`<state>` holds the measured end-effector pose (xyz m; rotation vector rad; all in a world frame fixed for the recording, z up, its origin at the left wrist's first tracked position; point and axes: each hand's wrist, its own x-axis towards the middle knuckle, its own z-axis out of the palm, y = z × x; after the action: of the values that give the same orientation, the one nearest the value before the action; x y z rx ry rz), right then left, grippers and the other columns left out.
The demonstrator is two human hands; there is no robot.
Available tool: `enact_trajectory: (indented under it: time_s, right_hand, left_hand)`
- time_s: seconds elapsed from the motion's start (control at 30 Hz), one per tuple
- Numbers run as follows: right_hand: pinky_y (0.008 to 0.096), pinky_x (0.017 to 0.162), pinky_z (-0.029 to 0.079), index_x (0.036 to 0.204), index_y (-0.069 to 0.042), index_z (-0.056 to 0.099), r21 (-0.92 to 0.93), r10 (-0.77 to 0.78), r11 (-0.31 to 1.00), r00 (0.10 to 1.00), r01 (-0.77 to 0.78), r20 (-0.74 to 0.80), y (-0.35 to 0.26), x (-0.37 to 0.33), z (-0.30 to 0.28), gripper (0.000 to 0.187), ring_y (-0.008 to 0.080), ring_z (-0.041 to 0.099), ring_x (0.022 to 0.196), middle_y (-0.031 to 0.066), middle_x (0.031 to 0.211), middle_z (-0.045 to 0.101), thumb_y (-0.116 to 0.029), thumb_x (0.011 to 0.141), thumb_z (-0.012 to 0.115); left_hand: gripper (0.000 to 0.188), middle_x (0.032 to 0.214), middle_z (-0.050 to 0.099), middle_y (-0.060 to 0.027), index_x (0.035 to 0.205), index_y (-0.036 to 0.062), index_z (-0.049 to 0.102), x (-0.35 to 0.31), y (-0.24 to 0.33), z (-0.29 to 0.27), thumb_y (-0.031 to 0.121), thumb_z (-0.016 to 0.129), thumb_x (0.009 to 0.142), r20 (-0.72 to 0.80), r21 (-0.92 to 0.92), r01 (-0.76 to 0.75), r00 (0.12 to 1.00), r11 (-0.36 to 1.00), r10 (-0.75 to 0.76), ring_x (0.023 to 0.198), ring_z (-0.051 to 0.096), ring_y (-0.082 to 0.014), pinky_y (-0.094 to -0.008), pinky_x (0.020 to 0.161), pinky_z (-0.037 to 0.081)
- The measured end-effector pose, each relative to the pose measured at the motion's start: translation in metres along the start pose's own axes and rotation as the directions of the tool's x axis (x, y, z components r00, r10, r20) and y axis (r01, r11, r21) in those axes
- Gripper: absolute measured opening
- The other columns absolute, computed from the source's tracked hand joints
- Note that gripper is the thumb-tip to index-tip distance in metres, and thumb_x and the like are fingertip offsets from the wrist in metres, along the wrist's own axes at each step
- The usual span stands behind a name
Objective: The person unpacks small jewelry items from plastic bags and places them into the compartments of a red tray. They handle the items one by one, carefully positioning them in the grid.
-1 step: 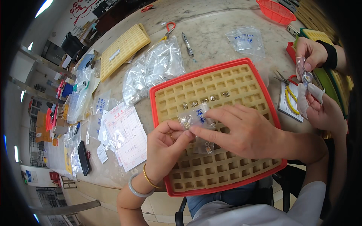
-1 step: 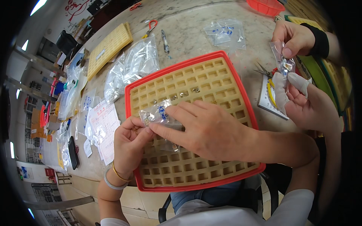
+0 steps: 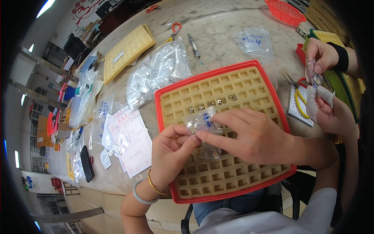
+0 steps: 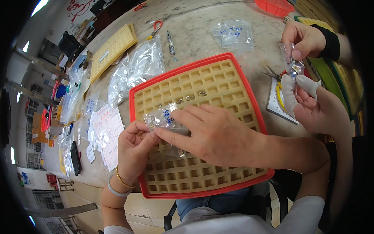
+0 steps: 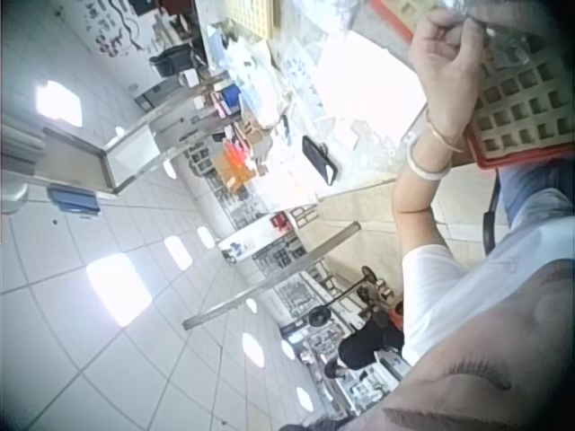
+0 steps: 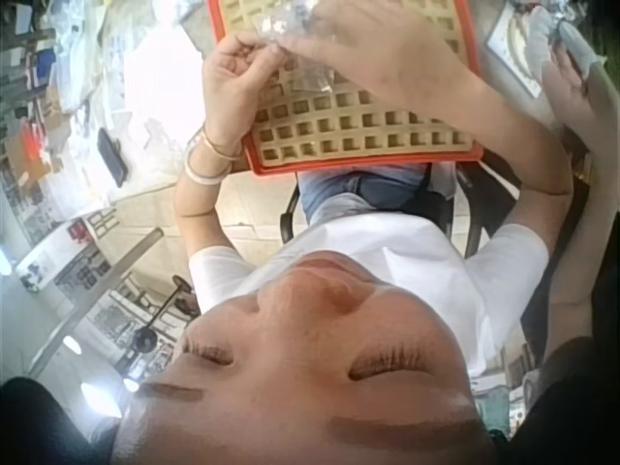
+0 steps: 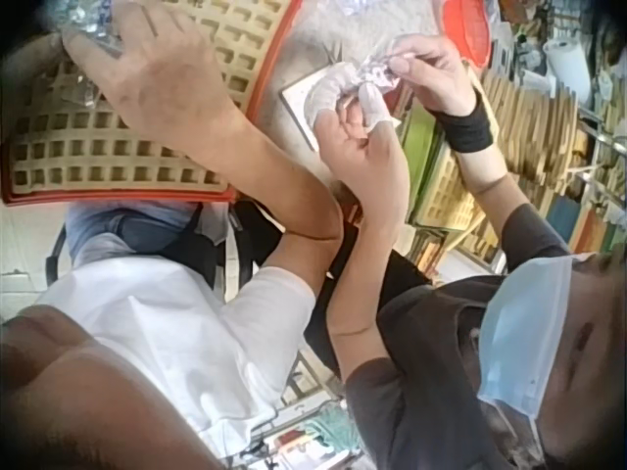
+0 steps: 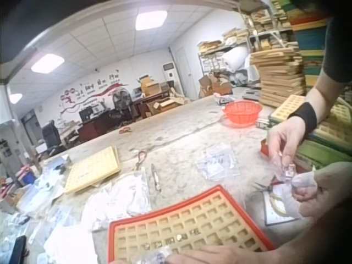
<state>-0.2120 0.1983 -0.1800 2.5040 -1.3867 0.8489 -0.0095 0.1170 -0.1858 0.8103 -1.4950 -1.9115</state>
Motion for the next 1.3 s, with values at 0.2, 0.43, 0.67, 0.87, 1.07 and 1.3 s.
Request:
enact_trajectory:
  time_s: [0.2,0.43,0.67,0.87,1.07,1.3]
  right_hand:
    - [0.0295,0.07,0.046,0.109,-0.01,0.06,-0.003,-0.003,1.0,1.0,0.003,-0.001,-0.001,0.0,0.0,0.034,0.0219,0.058,0.086,0.0122,0.097,0.055,-0.016,0.077,0.054]
    - [0.0302,0.07,0.045,0.111,-0.01,0.059,-0.01,-0.012,1.0,1.0,0.012,-0.016,0.0,0.0,0.003,0.036,0.0217,0.057,0.084,0.0113,0.096,0.054,-0.017,0.077,0.054]
    - [0.0323,0.074,0.047,0.121,-0.013,0.054,-0.011,0.04,0.999,0.997,-0.039,0.062,0.0,-0.005,-0.004,0.046,0.024,0.057,0.088,0.0117,0.101,0.053,-0.016,0.075,0.054]
    - [0.0315,0.075,0.045,0.122,-0.01,0.051,0.039,-0.018,0.999,1.0,0.018,0.004,0.001,-0.008,0.0,0.047,0.0233,0.055,0.089,0.0114,0.1,0.052,-0.017,0.076,0.053]
    - [0.0299,0.067,0.043,0.102,-0.006,0.055,-0.016,-0.048,0.999,0.991,0.047,-0.126,-0.001,-0.009,0.002,0.031,0.0196,0.053,0.083,0.0074,0.085,0.052,-0.018,0.074,0.056]
    - [0.0285,0.066,0.044,0.109,-0.006,0.055,0.014,-0.039,0.999,0.992,0.041,-0.12,-0.004,-0.011,0.004,0.036,0.0186,0.054,0.082,0.0064,0.089,0.053,-0.017,0.075,0.055]
  left_hand:
    - [0.012,0.094,0.063,-0.0122,0.094,-0.0035,0.05,0.0,0.0,0.001,-0.003,0.057,0.085,-0.01,-0.002,0.003,1.0,1.0,-0.003,0.086,0.063,-0.0135,-0.0222,0.077,0.051]
    - [0.012,0.094,0.063,-0.0117,0.094,-0.0033,0.051,-0.001,0.0,-0.001,-0.004,0.057,0.085,-0.013,0.001,0.008,1.0,1.0,-0.008,0.086,0.063,-0.0136,-0.022,0.076,0.051]
    - [0.013,0.091,0.063,-0.0114,0.094,-0.0023,0.051,-0.002,0.001,0.006,-0.006,0.058,0.083,-0.053,0.071,0.029,0.998,0.997,-0.025,0.083,0.063,-0.0143,-0.0226,0.073,0.05]
    - [0.01,0.086,0.062,-0.0082,0.089,0.0006,0.05,-0.001,-0.002,0.011,-0.003,0.058,0.084,-0.101,0.04,-0.032,0.994,0.999,0.036,0.074,0.06,-0.0106,-0.0201,0.067,0.048]
    - [0.009,0.083,0.06,-0.0051,0.087,0.0021,0.049,-0.002,-0.001,0.009,-0.003,0.056,0.084,-0.1,0.049,-0.028,0.994,0.998,0.032,0.069,0.056,-0.0073,-0.0185,0.063,0.045]
    - [0.011,0.084,0.061,-0.0065,0.087,-0.0002,0.05,-0.003,-0.003,0.006,-0.007,0.058,0.082,-0.111,0.026,-0.021,0.994,0.999,0.024,0.07,0.057,-0.0068,-0.0172,0.064,0.045]
